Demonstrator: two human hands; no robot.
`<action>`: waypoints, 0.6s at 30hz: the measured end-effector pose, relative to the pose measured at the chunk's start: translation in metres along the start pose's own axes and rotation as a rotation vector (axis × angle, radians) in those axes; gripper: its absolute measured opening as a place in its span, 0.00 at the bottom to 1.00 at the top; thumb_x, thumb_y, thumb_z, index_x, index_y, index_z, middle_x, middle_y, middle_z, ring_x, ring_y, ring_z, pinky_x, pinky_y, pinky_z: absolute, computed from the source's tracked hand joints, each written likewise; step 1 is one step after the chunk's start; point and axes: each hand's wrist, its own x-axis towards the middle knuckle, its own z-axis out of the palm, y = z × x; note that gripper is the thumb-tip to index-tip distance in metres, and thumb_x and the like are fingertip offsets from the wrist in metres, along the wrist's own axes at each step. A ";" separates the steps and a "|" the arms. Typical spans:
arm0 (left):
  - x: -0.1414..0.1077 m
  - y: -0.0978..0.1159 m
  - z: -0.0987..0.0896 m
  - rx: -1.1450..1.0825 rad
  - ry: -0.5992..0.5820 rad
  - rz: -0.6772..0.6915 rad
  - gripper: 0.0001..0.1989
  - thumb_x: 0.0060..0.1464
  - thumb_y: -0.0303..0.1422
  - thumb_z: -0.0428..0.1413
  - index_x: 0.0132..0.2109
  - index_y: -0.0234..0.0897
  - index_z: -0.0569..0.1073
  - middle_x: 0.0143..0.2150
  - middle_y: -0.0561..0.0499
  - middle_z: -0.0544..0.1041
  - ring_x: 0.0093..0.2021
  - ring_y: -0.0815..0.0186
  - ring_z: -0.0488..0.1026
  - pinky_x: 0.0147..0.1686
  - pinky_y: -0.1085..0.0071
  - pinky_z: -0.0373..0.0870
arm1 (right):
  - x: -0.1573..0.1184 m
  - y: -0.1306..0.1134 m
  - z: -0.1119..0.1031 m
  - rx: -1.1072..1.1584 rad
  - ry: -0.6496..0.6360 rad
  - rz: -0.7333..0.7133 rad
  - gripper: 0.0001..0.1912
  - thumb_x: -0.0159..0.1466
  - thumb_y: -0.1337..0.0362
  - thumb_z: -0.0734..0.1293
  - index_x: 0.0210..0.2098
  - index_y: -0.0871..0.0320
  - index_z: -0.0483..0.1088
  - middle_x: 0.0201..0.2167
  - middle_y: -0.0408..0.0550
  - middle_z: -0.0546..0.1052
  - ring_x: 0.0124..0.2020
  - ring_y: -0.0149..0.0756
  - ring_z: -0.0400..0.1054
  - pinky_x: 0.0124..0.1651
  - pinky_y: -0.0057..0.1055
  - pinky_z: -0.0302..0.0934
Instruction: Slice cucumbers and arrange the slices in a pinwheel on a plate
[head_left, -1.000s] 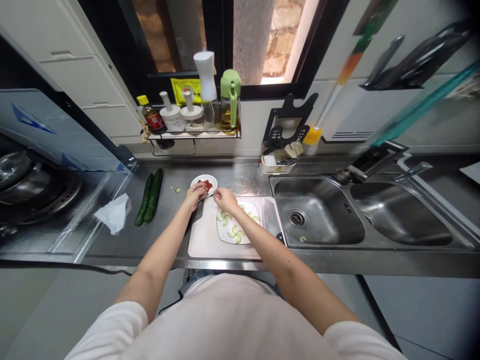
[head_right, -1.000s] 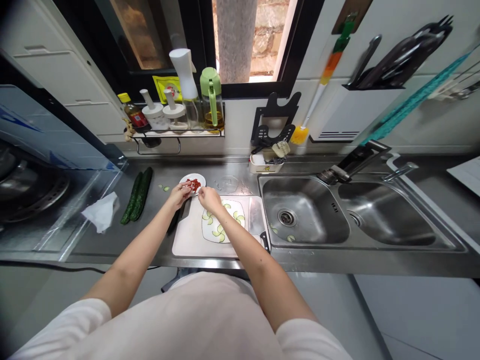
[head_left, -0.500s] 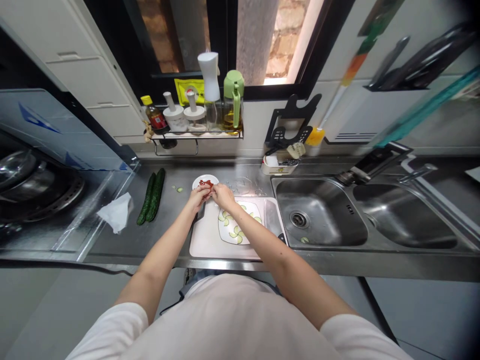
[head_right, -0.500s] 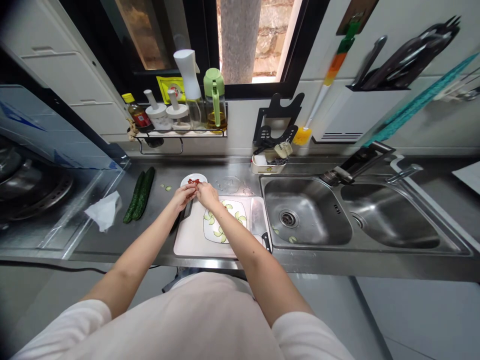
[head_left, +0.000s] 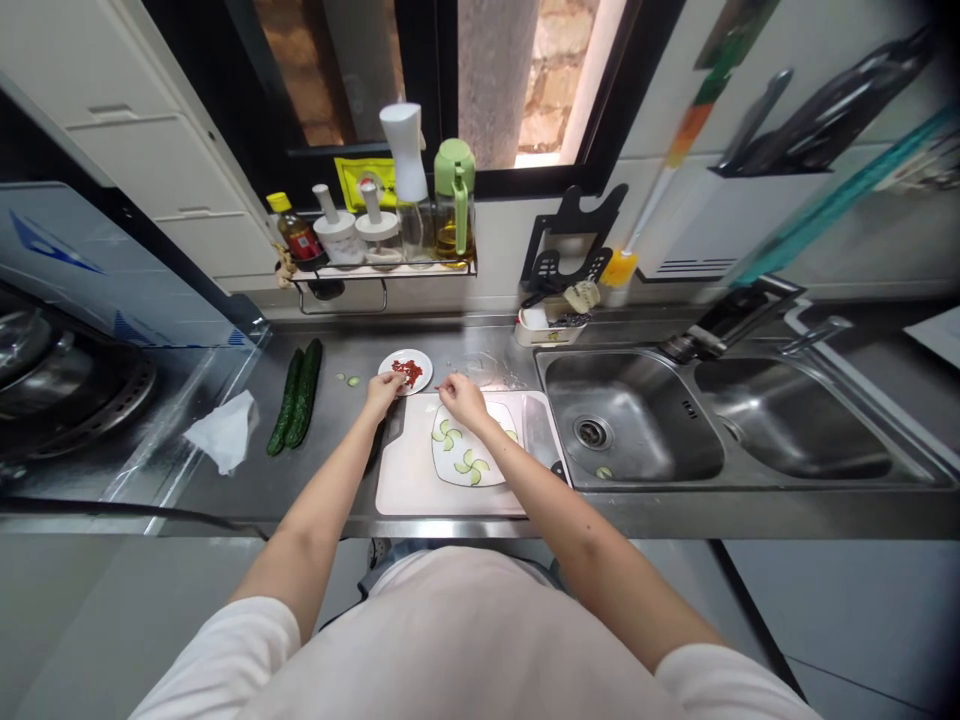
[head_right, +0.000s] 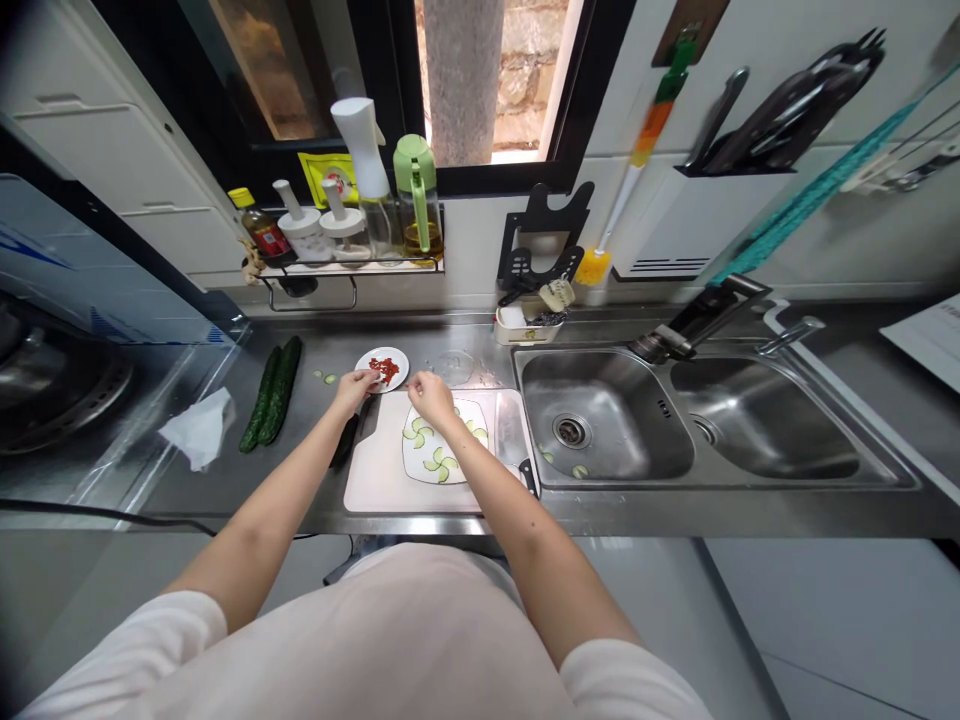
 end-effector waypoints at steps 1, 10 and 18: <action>0.002 -0.002 -0.001 0.007 0.010 0.019 0.14 0.44 0.37 0.61 0.37 0.32 0.77 0.31 0.47 0.79 0.30 0.67 0.75 0.27 0.76 0.69 | -0.006 0.005 -0.003 0.023 0.014 0.005 0.07 0.60 0.67 0.60 0.30 0.56 0.69 0.30 0.44 0.72 0.33 0.34 0.64 0.34 0.27 0.53; 0.004 -0.010 0.003 -0.013 0.084 0.114 0.13 0.46 0.35 0.57 0.40 0.32 0.76 0.34 0.48 0.78 0.34 0.67 0.74 0.36 0.73 0.71 | -0.048 0.045 -0.043 0.197 0.180 0.114 0.06 0.57 0.64 0.60 0.28 0.56 0.69 0.28 0.43 0.74 0.30 0.32 0.65 0.35 0.27 0.57; -0.032 -0.005 0.045 0.139 -0.141 0.275 0.14 0.50 0.36 0.55 0.42 0.34 0.77 0.34 0.49 0.78 0.34 0.67 0.74 0.38 0.72 0.70 | -0.070 0.050 -0.070 0.231 0.224 0.082 0.07 0.56 0.62 0.61 0.27 0.57 0.69 0.25 0.42 0.73 0.28 0.32 0.64 0.33 0.27 0.57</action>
